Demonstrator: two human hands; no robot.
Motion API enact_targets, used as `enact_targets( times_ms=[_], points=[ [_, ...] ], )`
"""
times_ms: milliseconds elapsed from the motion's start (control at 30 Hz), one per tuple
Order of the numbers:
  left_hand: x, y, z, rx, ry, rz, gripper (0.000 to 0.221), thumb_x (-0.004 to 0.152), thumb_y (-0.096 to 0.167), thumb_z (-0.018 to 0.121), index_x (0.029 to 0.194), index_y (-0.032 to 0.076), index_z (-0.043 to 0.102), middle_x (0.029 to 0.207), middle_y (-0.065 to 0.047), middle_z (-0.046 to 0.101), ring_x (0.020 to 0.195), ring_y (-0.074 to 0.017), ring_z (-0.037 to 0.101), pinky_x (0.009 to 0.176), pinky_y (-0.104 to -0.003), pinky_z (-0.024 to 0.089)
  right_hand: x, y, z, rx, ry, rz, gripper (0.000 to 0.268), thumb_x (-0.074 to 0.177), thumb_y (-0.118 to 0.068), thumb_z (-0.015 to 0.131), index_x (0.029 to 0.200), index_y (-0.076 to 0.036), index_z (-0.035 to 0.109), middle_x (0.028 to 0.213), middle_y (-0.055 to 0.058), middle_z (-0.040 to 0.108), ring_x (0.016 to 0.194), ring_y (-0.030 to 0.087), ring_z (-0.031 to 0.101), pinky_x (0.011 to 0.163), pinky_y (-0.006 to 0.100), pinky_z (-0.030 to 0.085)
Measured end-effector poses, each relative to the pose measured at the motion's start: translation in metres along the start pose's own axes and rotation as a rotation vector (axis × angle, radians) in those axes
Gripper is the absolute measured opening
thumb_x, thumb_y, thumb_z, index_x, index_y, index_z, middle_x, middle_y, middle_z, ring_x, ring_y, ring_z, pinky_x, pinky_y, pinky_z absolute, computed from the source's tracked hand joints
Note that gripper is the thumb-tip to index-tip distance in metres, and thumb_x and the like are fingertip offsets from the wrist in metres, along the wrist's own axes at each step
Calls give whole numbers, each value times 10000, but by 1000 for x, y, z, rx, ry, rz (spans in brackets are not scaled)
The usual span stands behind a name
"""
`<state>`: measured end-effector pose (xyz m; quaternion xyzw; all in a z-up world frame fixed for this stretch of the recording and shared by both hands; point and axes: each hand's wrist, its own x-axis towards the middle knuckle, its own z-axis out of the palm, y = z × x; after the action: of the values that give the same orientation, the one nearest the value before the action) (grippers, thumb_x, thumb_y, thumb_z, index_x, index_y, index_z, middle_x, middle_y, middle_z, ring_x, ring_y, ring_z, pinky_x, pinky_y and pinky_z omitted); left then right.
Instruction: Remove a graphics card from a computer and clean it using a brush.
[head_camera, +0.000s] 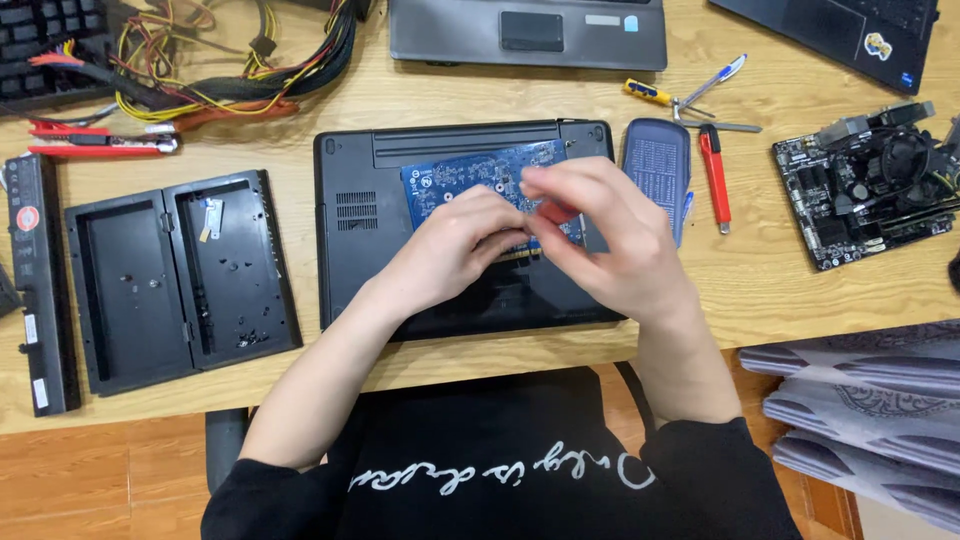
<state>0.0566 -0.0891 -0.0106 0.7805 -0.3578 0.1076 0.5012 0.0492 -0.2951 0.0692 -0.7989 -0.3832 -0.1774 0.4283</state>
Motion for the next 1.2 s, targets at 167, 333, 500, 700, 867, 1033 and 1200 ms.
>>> enact_targets(
  times_ms=[167, 333, 500, 700, 867, 1033, 1200],
  points=[
    [2, -2, 2, 64, 0, -61, 195, 882, 86, 793, 1009, 45, 652, 975, -90, 680, 961, -301, 629, 845, -392, 518, -10, 15, 10, -77, 36, -45, 501, 859, -57, 920, 1283, -39, 653, 1193, 133, 535, 922, 214, 645, 781, 294, 586],
    [6, 7, -9, 68, 19, 14, 225, 883, 109, 805, 1043, 50, 660, 991, -91, 677, 972, -303, 624, 871, -398, 515, -19, 22, 12, -60, 93, -39, 503, 961, -11, 899, 1385, -71, 636, 1215, 87, 572, 978, 170, 696, 857, 265, 599],
    [2, -2, -1, 64, -15, -28, 210, 918, 111, 805, 1054, 48, 658, 1009, -88, 680, 987, -295, 642, 861, -388, 524, -5, 5, 9, -38, 90, -38, 576, 867, 11, 857, 1364, -8, 566, 1198, 141, 620, 999, 222, 680, 897, 321, 584],
    [4, 4, -10, 140, 12, -21, 266, 840, 141, 834, 1001, 30, 653, 970, -93, 646, 965, -310, 616, 858, -401, 514, -13, 13, 15, -78, 100, 9, 616, 854, -27, 934, 1369, -31, 596, 1162, 130, 671, 996, 203, 702, 864, 283, 583],
    [0, -3, -14, 211, -112, 3, 226, 862, 119, 805, 1056, 34, 726, 991, -98, 632, 963, -308, 581, 875, -397, 507, -12, 6, 10, -29, 95, 46, 585, 918, 43, 868, 1422, -15, 577, 1181, 112, 728, 1020, 170, 736, 918, 278, 592],
    [-4, -9, -6, 243, -135, -28, 164, 879, 141, 790, 1005, 53, 734, 969, -92, 622, 959, -293, 572, 872, -391, 505, -16, 4, 6, 48, 83, 65, 569, 928, 79, 829, 1419, -2, 553, 1232, 153, 732, 1030, 187, 749, 943, 290, 605],
    [-5, 9, -16, 261, -64, -15, 146, 915, 149, 782, 968, 44, 696, 956, -98, 607, 958, -299, 568, 856, -397, 500, -45, 26, -15, 165, 227, 15, 549, 978, 103, 777, 1444, -25, 516, 1231, 220, 690, 1062, 290, 752, 940, 358, 634]
  ],
)
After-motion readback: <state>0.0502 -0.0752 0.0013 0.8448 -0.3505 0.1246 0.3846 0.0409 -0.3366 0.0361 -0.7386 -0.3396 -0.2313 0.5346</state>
